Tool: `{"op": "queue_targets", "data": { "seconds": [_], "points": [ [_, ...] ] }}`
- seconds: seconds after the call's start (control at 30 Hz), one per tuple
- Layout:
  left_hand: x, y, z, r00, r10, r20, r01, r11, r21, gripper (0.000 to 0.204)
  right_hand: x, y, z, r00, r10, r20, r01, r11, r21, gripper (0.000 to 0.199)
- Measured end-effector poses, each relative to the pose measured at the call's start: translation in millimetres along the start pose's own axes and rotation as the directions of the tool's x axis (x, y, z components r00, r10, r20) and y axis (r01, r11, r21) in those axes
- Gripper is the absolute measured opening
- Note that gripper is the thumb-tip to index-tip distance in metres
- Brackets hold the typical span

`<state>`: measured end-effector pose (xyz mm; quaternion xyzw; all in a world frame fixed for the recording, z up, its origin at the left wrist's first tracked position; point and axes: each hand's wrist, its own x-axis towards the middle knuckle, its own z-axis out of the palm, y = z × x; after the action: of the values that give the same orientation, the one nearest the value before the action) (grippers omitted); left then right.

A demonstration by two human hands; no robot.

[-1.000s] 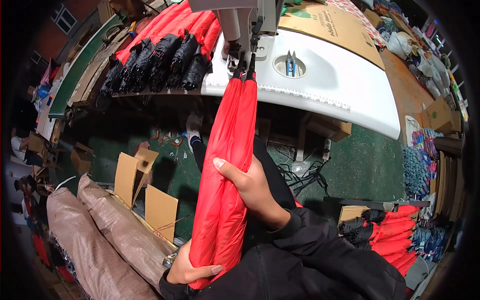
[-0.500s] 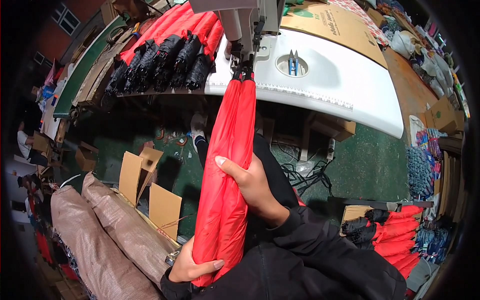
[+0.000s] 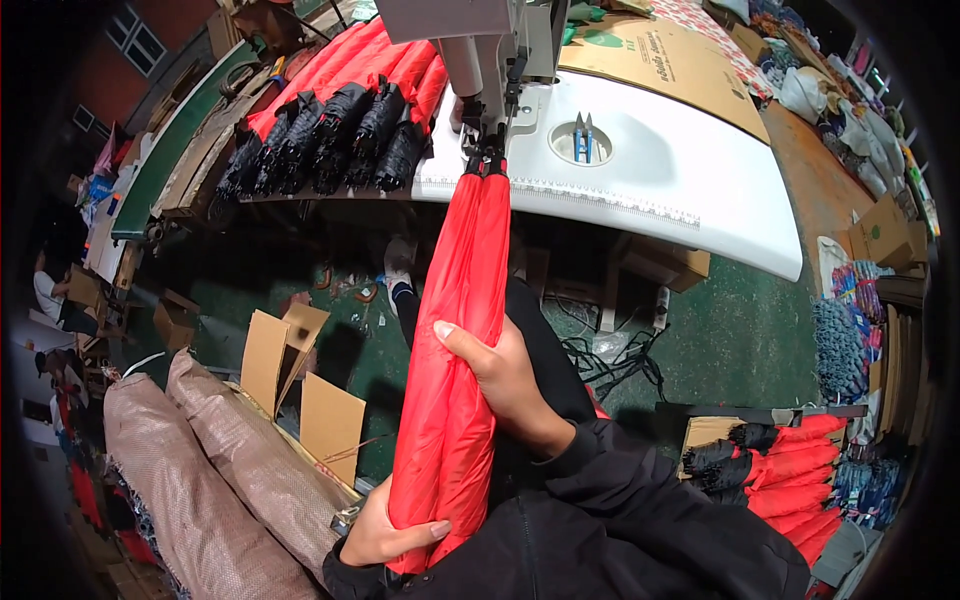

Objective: Manually fitting red fabric canopies onto umbrella frames using a specialized assembly machine.

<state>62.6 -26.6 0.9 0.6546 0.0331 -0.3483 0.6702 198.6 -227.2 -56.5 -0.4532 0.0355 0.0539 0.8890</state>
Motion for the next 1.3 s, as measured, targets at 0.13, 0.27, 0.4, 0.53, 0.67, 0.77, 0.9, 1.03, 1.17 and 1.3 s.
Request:
{"op": "queue_targets", "data": {
  "seconds": [0.13, 0.27, 0.4, 0.53, 0.67, 0.77, 0.9, 1.03, 1.17, 1.3],
  "points": [
    [-11, -19, -7, 1.0, -0.019, 0.009, 0.019, 1.0, 0.0, 0.086, -16, 11, 6, 1.0, 0.016, -0.019, -0.017, 0.998, -0.059, 0.035],
    [-33, -31, -7, 0.998, -0.063, 0.03, 0.062, 0.997, 0.04, 0.091, -44, 21, 25, 0.999, -0.022, -0.048, 0.022, 1.0, -0.001, 0.037],
    [-49, -72, -9, 0.994, 0.037, -0.099, -0.025, 0.993, 0.116, 0.089, -53, 39, 28, 0.996, 0.085, 0.011, -0.085, 0.996, -0.017, 0.04],
    [-72, -75, 1, 0.938, 0.039, -0.345, 0.009, 0.99, 0.138, 0.108, -44, 54, 46, 0.988, 0.135, 0.077, -0.135, 0.991, -0.003, 0.044],
    [-67, -40, 20, 0.82, 0.29, -0.493, -0.002, 0.864, 0.504, 0.113, -10, 38, 60, 0.988, 0.128, 0.092, -0.134, 0.989, 0.06, 0.047],
    [-44, -24, 43, 0.732, 0.339, -0.591, 0.137, 0.777, 0.615, 0.123, 17, 32, 76, 0.992, 0.055, 0.115, -0.076, 0.979, 0.191, 0.045],
    [-6, -54, 27, 0.487, 0.578, -0.655, 0.302, 0.592, 0.747, 0.11, 24, 9, 108, 0.966, 0.023, 0.258, -0.049, 0.994, 0.095, 0.047],
    [24, -60, 4, 0.362, 0.657, -0.661, 0.005, 0.708, 0.706, 0.115, 29, 7, 103, 0.862, -0.084, 0.499, 0.077, 0.996, 0.034, 0.062],
    [35, -21, -32, 0.26, 0.701, -0.664, -0.066, 0.699, 0.712, 0.102, 22, 66, 36, 0.788, 0.321, 0.525, -0.334, 0.94, -0.073, 0.06],
    [55, 25, -65, 0.225, 0.759, -0.612, -0.077, 0.64, 0.765, 0.094, 9, 138, -58, 0.901, 0.4, 0.167, -0.354, 0.901, -0.249, 0.04]
  ]
}}
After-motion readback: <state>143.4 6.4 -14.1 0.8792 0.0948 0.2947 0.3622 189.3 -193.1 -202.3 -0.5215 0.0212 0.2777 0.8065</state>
